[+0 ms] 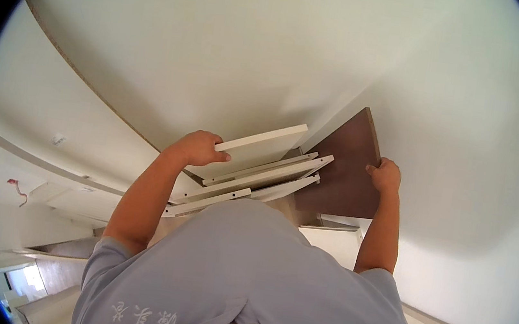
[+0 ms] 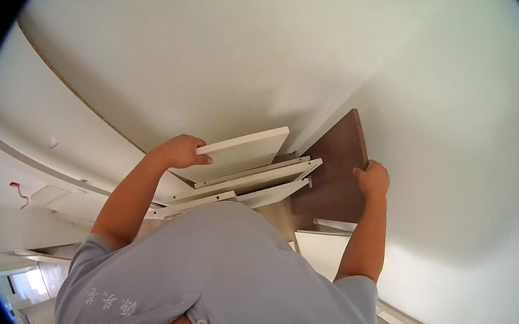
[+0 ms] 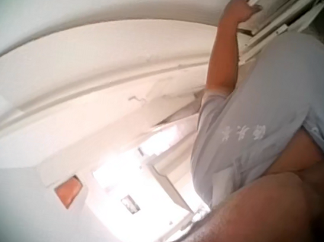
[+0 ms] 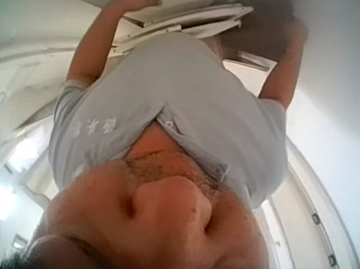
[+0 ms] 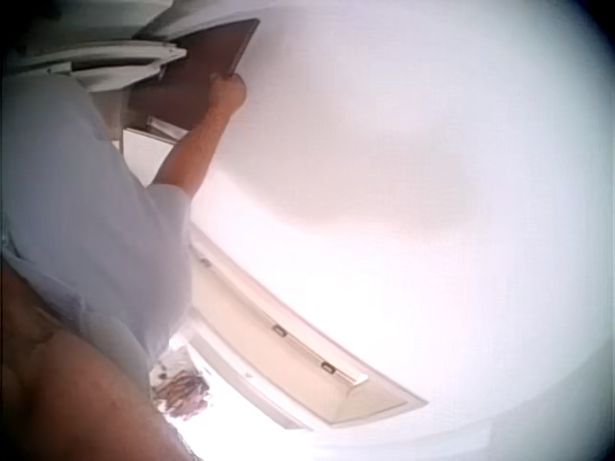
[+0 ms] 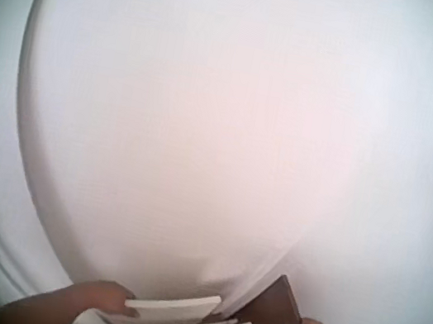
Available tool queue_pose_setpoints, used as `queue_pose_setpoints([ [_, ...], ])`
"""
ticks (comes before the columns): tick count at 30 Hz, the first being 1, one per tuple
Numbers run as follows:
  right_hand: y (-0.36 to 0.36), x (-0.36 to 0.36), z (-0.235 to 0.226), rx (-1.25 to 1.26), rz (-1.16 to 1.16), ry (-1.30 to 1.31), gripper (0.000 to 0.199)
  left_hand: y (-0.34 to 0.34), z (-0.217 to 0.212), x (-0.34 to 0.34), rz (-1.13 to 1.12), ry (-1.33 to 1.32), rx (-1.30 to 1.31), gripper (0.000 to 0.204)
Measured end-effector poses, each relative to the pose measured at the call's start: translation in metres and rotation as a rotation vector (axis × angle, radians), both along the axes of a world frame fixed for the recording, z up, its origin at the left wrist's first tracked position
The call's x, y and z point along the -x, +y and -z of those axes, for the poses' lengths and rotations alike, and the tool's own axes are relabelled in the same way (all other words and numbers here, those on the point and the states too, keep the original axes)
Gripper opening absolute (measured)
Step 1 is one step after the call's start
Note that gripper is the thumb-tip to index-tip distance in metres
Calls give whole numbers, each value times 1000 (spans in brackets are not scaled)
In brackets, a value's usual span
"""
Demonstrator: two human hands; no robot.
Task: The person assembles a wooden cabinet by picking up wooden panels, positioning them together, and securing them using a drill and a manual screwdriver.
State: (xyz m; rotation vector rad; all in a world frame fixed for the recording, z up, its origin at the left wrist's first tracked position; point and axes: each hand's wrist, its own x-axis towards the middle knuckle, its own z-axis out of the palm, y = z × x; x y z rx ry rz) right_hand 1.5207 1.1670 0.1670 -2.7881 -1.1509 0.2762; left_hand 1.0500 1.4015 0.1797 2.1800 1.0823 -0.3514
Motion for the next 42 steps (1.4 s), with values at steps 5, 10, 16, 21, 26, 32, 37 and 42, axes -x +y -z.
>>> queue_pose_setpoints([
  [5,-55,20,-8,-12,93,15,38,2,-12,3,59,-11,-109,52],
  [10,-109,41,-9,-70,105,-13,37,-12,-11,8,111,-34,-394,51],
  [16,-170,79,-14,-51,95,11,36,-49,20,17,-28,-226,-769,54],
  [21,-213,112,-2,-80,90,6,34,-75,42,18,-130,-274,-1037,66],
  [26,-230,112,-5,-61,95,42,32,-75,49,23,-114,-219,-1020,76],
  [32,-252,109,3,-48,58,35,34,-78,38,16,-117,-136,-1036,72],
  [37,-266,128,-7,44,26,49,34,-139,60,31,-66,-337,-772,58],
  [42,-267,135,-25,91,-39,66,29,-231,120,67,-111,-382,-281,44],
])
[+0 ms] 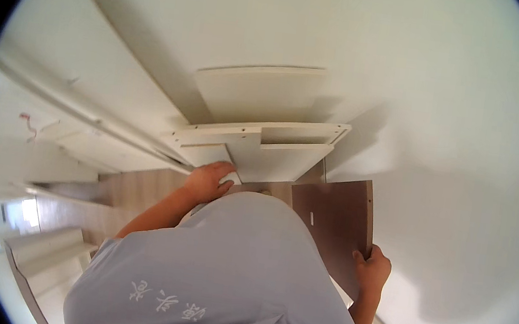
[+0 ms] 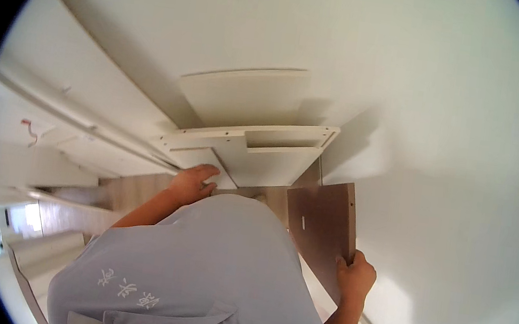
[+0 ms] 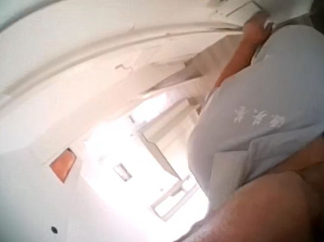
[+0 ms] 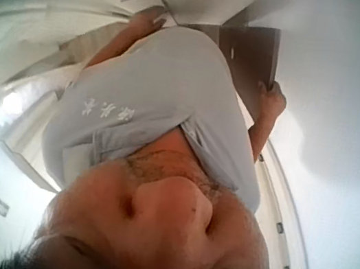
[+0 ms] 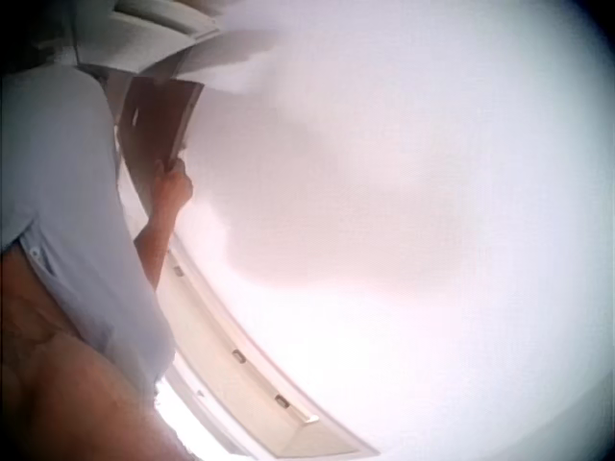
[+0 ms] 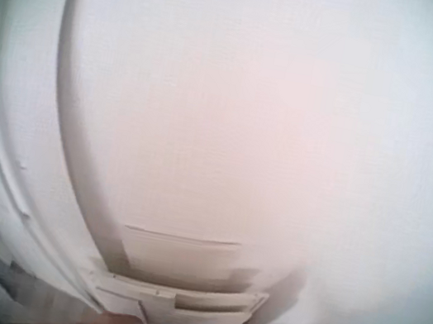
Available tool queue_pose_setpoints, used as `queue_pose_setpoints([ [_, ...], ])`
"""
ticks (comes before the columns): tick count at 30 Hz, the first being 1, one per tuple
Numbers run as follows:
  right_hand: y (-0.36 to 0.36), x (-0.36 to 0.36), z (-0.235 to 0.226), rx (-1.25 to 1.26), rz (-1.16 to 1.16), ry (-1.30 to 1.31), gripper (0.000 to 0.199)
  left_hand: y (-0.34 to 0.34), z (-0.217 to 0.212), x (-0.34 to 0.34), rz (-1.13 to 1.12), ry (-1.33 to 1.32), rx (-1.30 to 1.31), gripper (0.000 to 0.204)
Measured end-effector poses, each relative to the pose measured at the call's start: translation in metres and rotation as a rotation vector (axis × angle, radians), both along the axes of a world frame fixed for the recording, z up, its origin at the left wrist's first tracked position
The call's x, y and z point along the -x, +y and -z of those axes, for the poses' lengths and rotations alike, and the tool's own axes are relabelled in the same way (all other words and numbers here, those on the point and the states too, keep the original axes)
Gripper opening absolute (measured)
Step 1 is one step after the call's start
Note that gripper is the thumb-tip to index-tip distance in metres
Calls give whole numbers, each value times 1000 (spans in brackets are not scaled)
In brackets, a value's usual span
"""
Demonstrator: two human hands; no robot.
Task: The person assembles a wooden cabinet by picking up wooden panels, positioning them together, and securing them using a drill and a manual screwdriver.
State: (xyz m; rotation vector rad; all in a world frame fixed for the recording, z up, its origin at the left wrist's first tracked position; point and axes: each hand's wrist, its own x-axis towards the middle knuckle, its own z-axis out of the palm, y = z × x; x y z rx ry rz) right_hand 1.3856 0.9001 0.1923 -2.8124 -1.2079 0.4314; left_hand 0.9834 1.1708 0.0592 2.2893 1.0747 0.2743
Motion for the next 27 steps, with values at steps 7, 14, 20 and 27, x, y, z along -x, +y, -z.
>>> queue_pose_setpoints([
  [7,17,28,-40,38,-288,-10,26,-77,58,88,-96,209,391,37],
  [14,41,123,-85,90,-637,-3,22,-132,95,163,-280,-2,417,39],
  [20,58,220,-79,23,-995,8,23,-182,80,225,-501,-198,557,43],
  [27,75,349,-97,17,-1356,21,27,-241,78,299,-700,-406,378,59],
])
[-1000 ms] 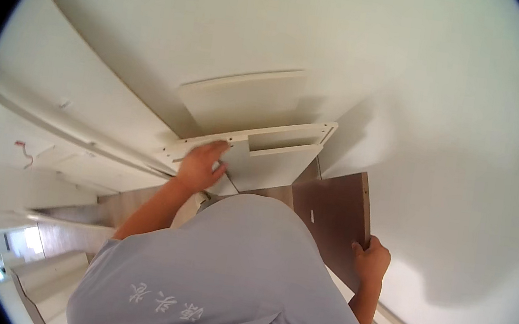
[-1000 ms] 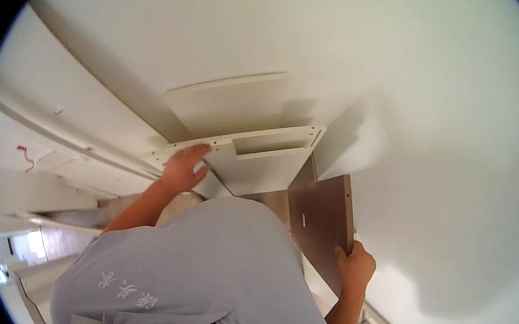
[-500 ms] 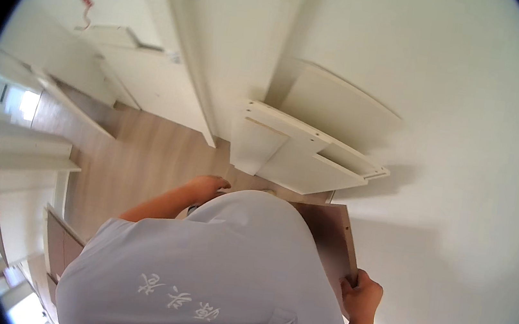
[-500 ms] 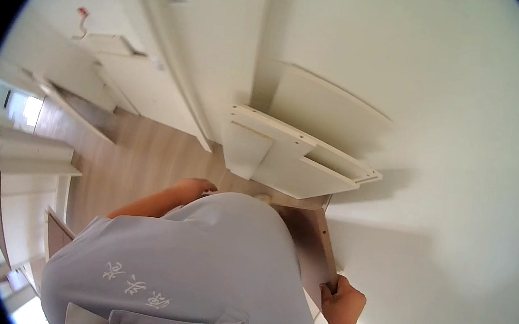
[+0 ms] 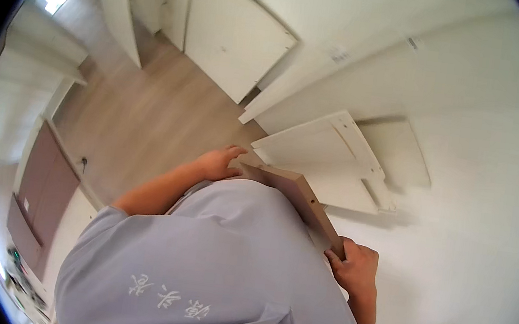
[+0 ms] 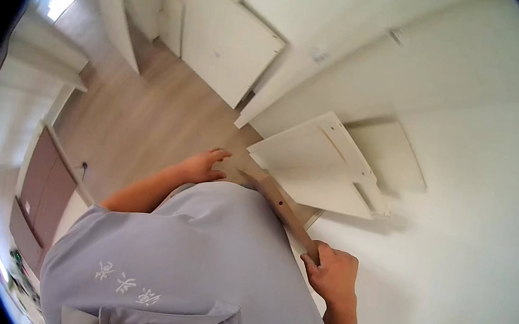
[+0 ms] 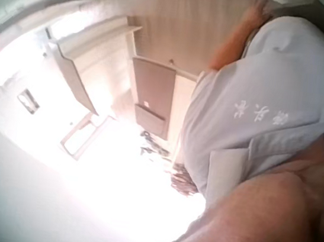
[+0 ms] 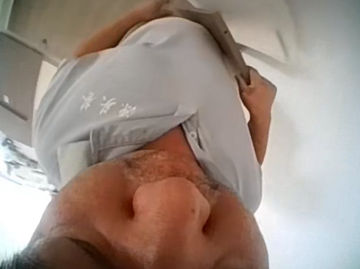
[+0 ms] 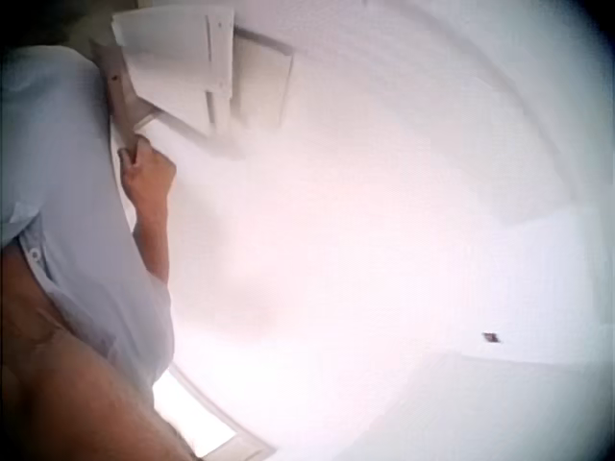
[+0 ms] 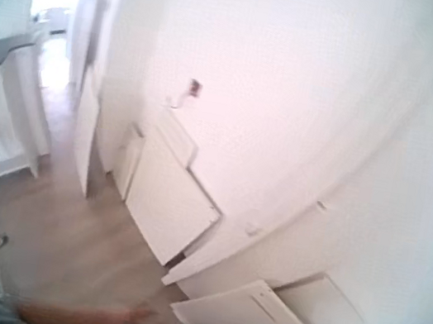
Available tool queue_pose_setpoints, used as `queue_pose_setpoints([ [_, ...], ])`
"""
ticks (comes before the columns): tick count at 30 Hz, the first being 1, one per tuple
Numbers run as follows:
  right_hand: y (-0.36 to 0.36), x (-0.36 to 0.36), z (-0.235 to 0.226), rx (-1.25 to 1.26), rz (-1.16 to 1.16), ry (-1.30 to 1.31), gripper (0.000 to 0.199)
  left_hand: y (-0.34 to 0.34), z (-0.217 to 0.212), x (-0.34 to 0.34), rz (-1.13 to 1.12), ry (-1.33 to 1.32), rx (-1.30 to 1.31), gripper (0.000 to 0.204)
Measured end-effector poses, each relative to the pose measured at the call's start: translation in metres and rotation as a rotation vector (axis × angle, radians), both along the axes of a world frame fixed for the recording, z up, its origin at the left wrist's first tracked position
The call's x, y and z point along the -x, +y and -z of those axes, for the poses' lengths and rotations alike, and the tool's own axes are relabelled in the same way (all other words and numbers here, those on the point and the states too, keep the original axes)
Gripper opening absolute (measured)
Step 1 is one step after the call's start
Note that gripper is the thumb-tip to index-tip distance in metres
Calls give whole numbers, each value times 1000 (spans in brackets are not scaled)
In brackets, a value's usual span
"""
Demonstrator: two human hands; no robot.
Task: The person assembles a wooden cabinet by picking up wooden panels, positioning them together, and securing them using a drill and a manual screwdriver.
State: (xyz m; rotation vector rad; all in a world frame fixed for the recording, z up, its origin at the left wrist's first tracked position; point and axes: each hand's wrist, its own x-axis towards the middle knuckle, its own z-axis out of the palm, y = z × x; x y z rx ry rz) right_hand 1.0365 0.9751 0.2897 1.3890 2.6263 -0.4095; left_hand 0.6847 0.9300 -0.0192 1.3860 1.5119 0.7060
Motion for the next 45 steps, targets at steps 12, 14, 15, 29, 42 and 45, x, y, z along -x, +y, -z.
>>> queue_pose_setpoints([
  [12,29,198,-86,-97,-592,111,33,-75,55,139,-364,-126,-83,43],
  [14,35,218,-101,-155,-674,162,36,-99,39,149,-452,-89,-156,38],
  [15,33,223,-108,-186,-695,189,35,-109,23,150,-501,-94,-186,37],
  [29,-23,505,-281,-955,-1124,1013,33,-190,-114,252,-1117,-718,-846,56],
  [42,126,627,82,749,-746,913,99,-216,-154,333,-1543,-708,-1001,36],
  [45,133,717,67,865,-775,920,98,-213,-192,371,-1638,-380,-894,36],
])
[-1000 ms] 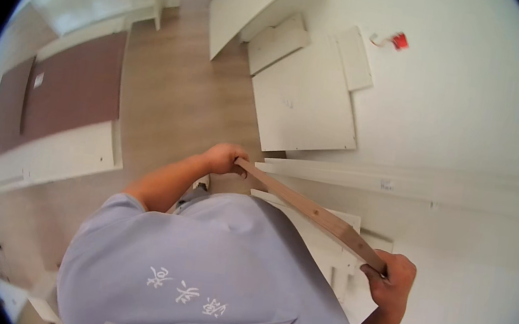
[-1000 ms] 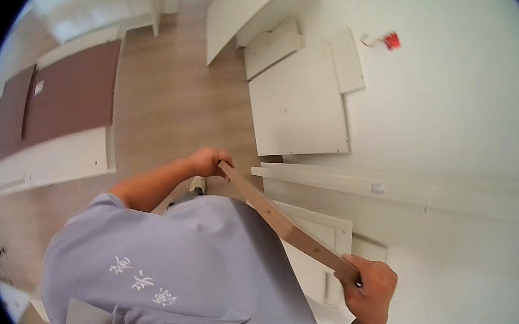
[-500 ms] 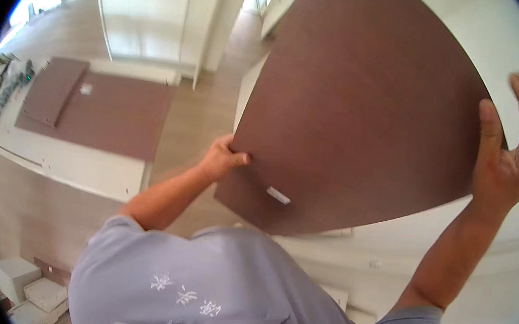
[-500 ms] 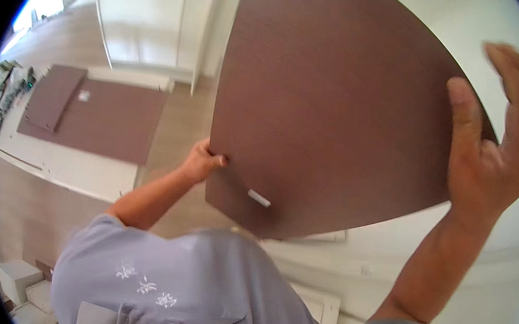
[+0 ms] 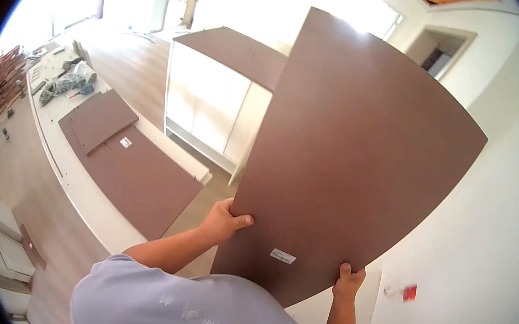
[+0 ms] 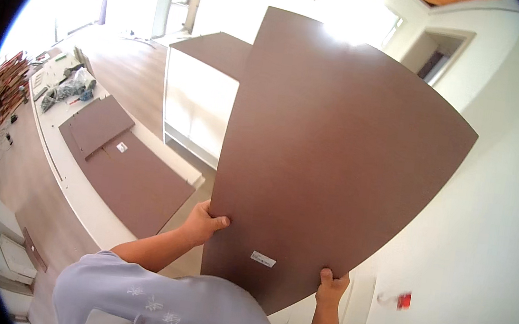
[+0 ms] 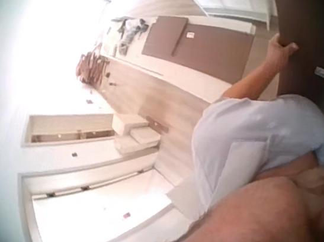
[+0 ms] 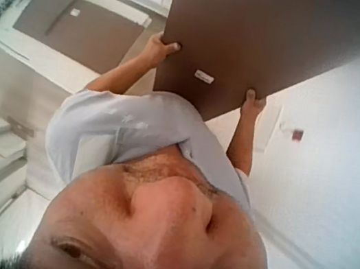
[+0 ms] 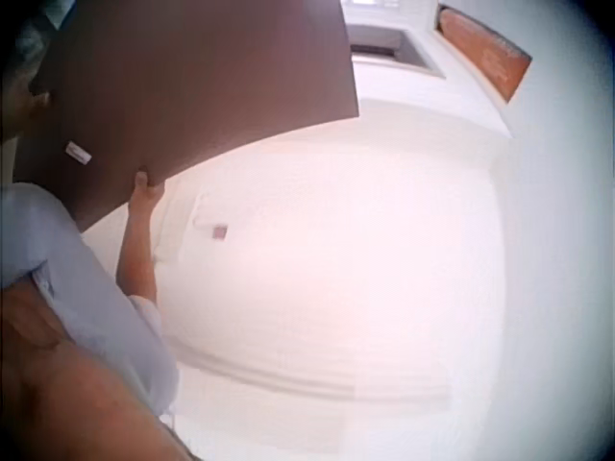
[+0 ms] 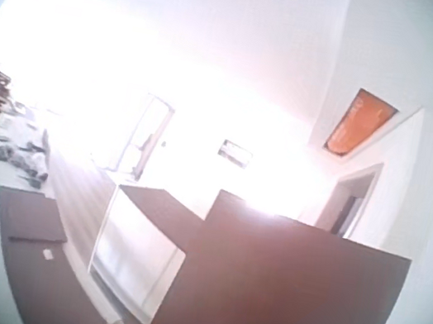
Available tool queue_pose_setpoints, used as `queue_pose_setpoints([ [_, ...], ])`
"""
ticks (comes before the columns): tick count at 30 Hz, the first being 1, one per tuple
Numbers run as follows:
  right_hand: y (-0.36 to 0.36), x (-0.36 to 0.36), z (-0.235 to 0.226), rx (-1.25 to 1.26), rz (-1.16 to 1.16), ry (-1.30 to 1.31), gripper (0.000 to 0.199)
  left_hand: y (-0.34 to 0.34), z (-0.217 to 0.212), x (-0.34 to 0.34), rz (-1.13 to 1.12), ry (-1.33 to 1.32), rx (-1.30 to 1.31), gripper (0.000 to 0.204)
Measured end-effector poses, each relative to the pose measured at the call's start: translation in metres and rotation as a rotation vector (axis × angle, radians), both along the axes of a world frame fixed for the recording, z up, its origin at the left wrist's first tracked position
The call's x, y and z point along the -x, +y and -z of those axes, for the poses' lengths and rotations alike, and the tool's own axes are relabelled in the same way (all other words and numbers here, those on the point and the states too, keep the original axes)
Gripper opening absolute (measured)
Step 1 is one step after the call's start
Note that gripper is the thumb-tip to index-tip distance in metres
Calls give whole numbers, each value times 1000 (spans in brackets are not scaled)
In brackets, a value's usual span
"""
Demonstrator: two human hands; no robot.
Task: The person assembles a wooden cabinet by picking up wooden panels, positioning them together, and securing them using a drill and a manual screwdriver.
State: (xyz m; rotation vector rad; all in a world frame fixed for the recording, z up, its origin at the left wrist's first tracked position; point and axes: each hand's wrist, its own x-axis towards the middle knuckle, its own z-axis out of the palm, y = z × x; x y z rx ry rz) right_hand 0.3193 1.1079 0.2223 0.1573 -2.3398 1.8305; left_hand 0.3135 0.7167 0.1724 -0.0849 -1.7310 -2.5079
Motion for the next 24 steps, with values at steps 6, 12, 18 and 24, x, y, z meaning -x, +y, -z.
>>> queue_pose_setpoints([
  [6,-22,186,-37,200,-28,279,95,-8,-72,74,-167,72,36,39],
  [12,-108,323,-112,92,-226,426,80,-49,-94,142,-413,152,-144,43],
  [18,-204,371,-255,-102,-284,540,69,-126,-149,182,-570,426,-116,60],
  [24,-282,434,-387,-86,-322,829,71,-148,-237,222,-860,798,-83,69],
])
